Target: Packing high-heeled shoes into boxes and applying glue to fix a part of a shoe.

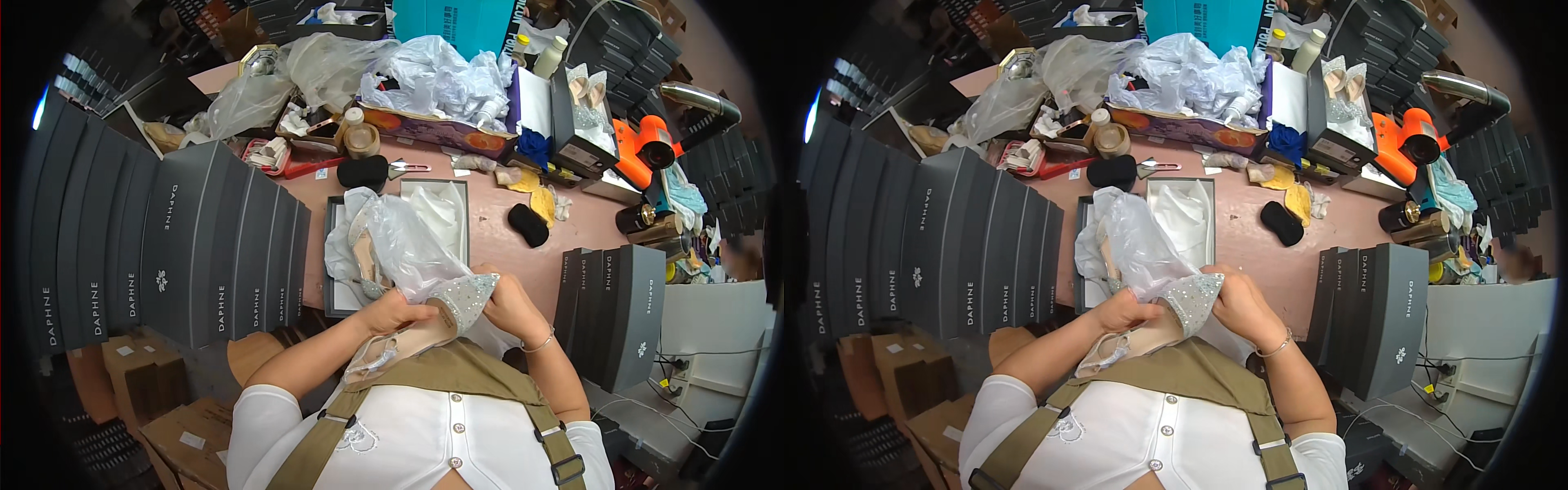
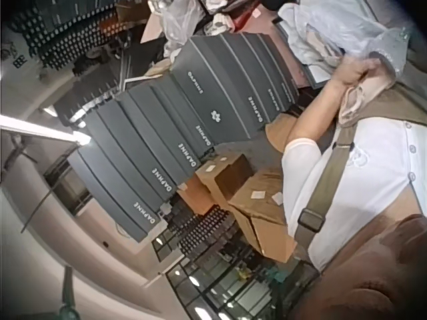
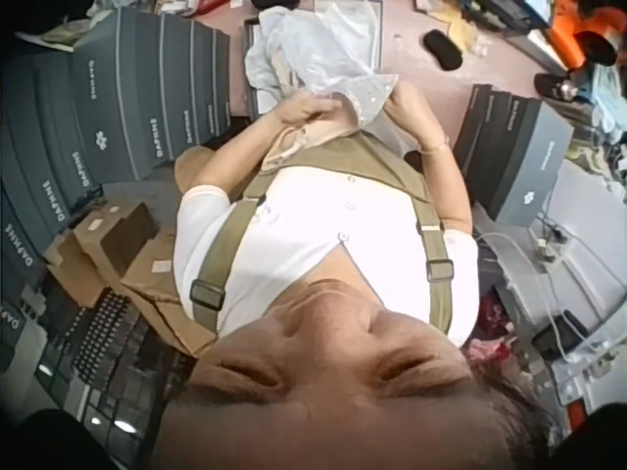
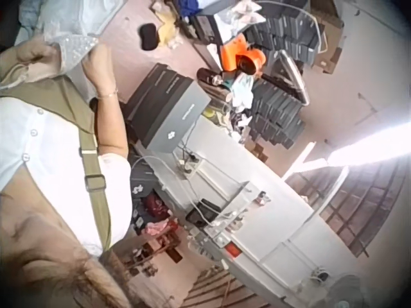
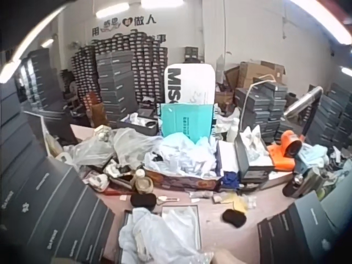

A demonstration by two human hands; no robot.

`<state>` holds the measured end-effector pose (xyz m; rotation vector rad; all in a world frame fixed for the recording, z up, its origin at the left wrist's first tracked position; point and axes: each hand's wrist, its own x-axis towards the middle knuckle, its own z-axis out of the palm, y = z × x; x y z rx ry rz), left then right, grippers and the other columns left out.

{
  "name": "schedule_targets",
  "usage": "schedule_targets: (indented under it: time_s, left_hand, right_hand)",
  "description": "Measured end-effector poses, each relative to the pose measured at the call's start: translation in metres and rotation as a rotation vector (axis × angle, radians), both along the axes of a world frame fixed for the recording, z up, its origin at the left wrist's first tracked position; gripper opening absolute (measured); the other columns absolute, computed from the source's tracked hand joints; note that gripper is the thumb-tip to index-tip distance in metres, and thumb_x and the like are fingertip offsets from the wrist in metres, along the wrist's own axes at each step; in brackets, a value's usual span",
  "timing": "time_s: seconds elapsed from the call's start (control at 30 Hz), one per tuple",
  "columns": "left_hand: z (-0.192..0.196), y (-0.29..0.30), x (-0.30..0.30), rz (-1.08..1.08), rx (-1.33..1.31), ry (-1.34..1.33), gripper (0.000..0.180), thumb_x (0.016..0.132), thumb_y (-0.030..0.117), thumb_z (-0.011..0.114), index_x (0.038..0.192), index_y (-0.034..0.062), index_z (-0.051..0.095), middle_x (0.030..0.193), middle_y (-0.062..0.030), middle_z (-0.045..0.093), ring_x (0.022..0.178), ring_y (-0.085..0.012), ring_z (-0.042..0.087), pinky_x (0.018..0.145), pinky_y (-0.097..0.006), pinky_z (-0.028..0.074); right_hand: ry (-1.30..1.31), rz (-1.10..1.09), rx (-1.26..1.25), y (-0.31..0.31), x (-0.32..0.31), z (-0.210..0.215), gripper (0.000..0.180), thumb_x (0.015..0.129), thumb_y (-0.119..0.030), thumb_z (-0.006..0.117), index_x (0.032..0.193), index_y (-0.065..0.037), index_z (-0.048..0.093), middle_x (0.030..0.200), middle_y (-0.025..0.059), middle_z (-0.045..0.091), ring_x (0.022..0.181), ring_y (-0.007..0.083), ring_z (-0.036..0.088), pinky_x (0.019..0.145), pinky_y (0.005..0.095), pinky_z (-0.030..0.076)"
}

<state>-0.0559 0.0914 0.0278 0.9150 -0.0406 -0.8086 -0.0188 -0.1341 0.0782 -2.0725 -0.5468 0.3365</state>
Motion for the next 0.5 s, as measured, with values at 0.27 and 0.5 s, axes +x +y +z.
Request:
schedule_targets:
  time_s: [0.27,0.5]
  left_hand:
    - [0.014,-0.001,0.014,0.04,0.355,-0.225,0.049,0.089,0.006,0.056,0.135,0.0013,0.042,0.128,-0.008,0.051,0.113,-0.0169,0.05,0.095,-0.031,0.042]
    - [0.001,-0.006,0.011,0.087,0.185,-0.089,0.05,0.088,0.002,0.052,0.136,0.0016,0.04,0.129,-0.0076,0.05,0.116,-0.0171,0.049,0.097,-0.031,0.04]
  right_hand:
    - [0.314,-0.087,0.118,-0.003,0.005,-0.04,0.018,0.09,-0.01,0.053,0.099,0.004,0.06,0.08,0.0033,0.062,0.072,0.0081,0.053,0.062,0.0278,0.047]
    - [0.399,-0.224,0.154,-0.015,0.012,-0.024,0.022,0.095,-0.016,0.047,0.095,0.002,0.06,0.067,-0.0022,0.052,0.06,0.0061,0.045,0.054,0.0245,0.041]
